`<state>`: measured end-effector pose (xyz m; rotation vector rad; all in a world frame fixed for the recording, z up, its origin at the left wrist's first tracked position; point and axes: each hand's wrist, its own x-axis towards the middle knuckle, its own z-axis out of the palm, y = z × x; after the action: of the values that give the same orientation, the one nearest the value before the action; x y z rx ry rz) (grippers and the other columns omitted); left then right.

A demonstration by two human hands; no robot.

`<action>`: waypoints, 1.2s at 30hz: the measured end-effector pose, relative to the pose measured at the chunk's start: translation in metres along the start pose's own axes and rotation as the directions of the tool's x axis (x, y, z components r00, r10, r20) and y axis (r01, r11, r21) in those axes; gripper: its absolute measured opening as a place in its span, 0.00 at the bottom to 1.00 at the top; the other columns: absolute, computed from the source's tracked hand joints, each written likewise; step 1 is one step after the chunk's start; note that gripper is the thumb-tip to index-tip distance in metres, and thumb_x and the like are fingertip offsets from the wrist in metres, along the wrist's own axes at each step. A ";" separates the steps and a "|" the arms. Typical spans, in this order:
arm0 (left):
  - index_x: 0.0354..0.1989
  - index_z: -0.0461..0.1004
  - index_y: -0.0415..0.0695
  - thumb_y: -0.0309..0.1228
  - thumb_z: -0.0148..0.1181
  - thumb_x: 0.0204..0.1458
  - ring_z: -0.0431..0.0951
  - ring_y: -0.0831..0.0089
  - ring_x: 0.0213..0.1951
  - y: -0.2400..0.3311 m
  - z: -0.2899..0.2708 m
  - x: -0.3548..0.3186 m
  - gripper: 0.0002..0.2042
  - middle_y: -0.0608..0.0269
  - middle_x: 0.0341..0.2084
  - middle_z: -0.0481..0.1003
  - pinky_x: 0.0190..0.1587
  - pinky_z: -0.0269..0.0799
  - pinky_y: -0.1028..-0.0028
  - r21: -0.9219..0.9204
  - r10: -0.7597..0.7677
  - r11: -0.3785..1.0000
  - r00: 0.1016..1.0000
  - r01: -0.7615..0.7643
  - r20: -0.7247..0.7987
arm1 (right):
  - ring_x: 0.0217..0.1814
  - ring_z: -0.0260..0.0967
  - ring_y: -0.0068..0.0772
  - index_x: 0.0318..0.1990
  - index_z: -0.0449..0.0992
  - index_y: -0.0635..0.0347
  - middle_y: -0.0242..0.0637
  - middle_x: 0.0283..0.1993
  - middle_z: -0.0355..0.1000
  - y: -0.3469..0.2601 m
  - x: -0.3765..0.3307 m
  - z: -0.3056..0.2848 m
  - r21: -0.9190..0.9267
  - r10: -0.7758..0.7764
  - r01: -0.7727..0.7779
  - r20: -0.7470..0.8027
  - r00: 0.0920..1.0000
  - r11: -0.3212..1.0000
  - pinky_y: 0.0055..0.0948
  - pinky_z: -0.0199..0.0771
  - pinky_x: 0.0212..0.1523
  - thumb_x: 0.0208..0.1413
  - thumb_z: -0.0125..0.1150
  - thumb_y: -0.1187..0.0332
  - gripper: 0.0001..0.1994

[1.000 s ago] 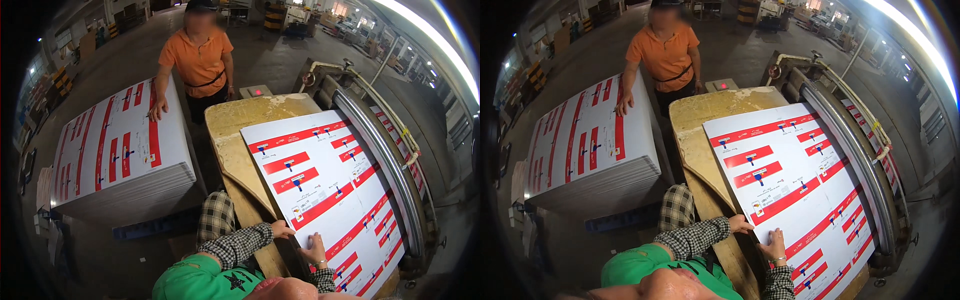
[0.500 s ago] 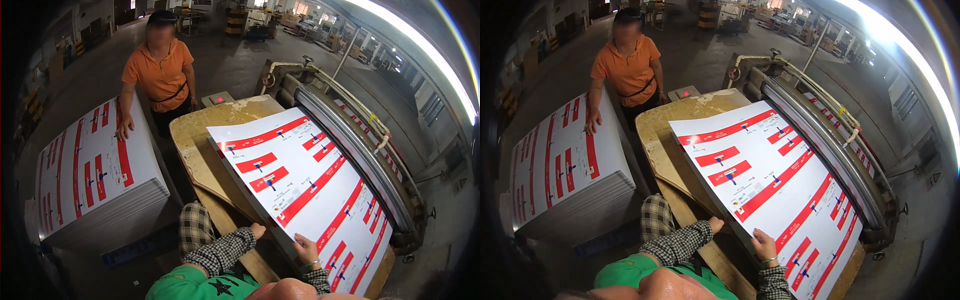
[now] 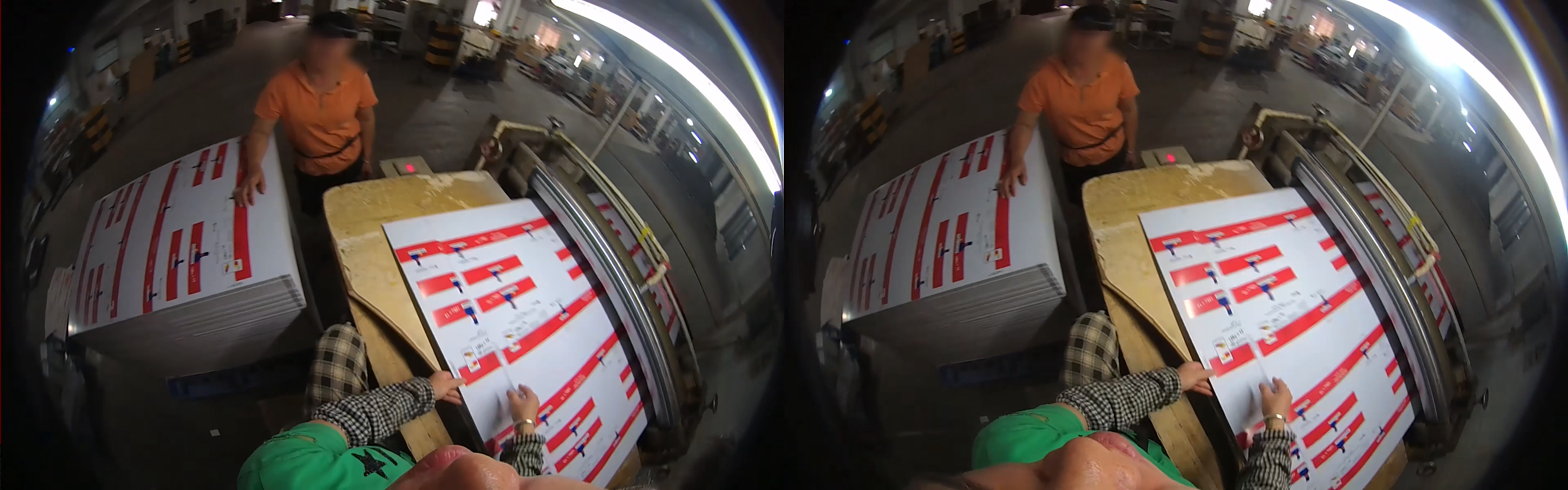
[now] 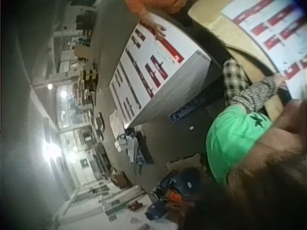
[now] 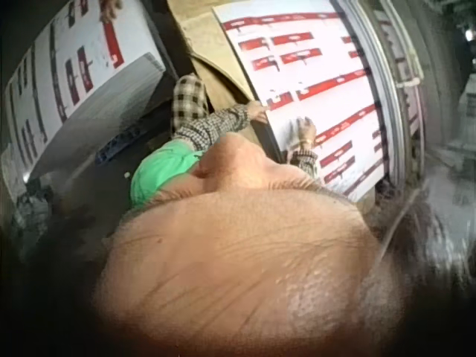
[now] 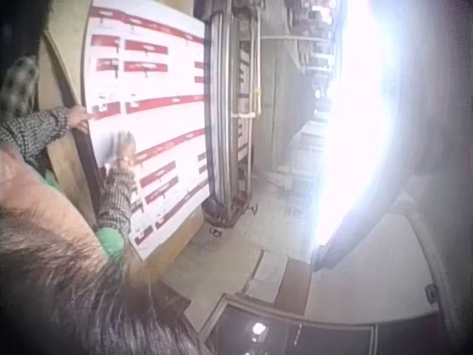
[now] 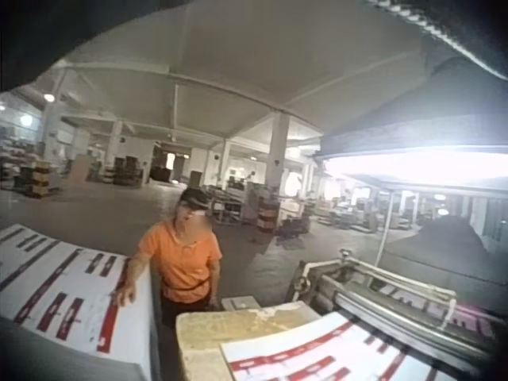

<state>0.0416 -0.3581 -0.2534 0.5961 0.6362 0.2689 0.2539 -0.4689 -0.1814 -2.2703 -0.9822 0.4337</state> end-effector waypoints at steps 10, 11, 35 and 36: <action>0.48 0.69 0.42 0.32 0.58 0.49 0.73 0.78 0.32 -0.003 -0.012 0.007 0.17 0.66 0.35 0.74 0.41 0.73 0.72 0.168 -0.027 0.986 0.996 0.013 0.080 | 0.64 0.48 0.57 0.57 0.58 0.68 0.62 0.60 0.51 -0.006 -0.050 0.017 -0.252 -0.306 0.426 0.403 0.863 0.869 0.39 0.53 0.61 0.25 0.74 0.51 0.49; 0.48 0.69 0.41 0.33 0.61 0.47 0.72 0.79 0.35 -0.002 -0.013 0.006 0.19 0.66 0.36 0.73 0.43 0.71 0.73 0.258 -0.036 0.966 0.997 0.018 0.065 | 0.56 0.60 0.49 0.50 0.67 0.70 0.59 0.54 0.61 -0.010 -0.045 0.007 -0.198 -0.272 0.407 0.486 0.831 0.891 0.37 0.63 0.53 0.32 0.71 0.57 0.36; 0.41 0.69 0.31 0.37 0.54 0.51 0.78 0.66 0.31 -0.011 -0.009 0.014 0.19 0.50 0.35 0.75 0.31 0.75 0.70 0.204 -0.001 0.978 0.984 0.038 -0.178 | 0.47 0.71 0.35 0.38 0.76 0.70 0.49 0.44 0.73 -0.005 -0.044 -0.008 0.118 -0.100 0.066 0.319 0.943 0.991 0.25 0.68 0.45 0.38 0.64 0.72 0.16; 0.45 0.68 0.33 0.38 0.53 0.52 0.78 0.66 0.32 -0.009 -0.007 0.010 0.19 0.52 0.36 0.75 0.32 0.76 0.70 0.050 -0.006 0.999 0.995 0.011 -0.102 | 0.45 0.71 0.35 0.39 0.75 0.70 0.49 0.42 0.74 -0.006 -0.031 -0.010 0.097 -0.051 0.019 0.343 0.938 0.995 0.26 0.69 0.44 0.38 0.65 0.72 0.17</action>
<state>0.0458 -0.3584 -0.2680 0.6311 0.7453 0.2773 0.2351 -0.4924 -0.1682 -2.1305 -1.1458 0.8671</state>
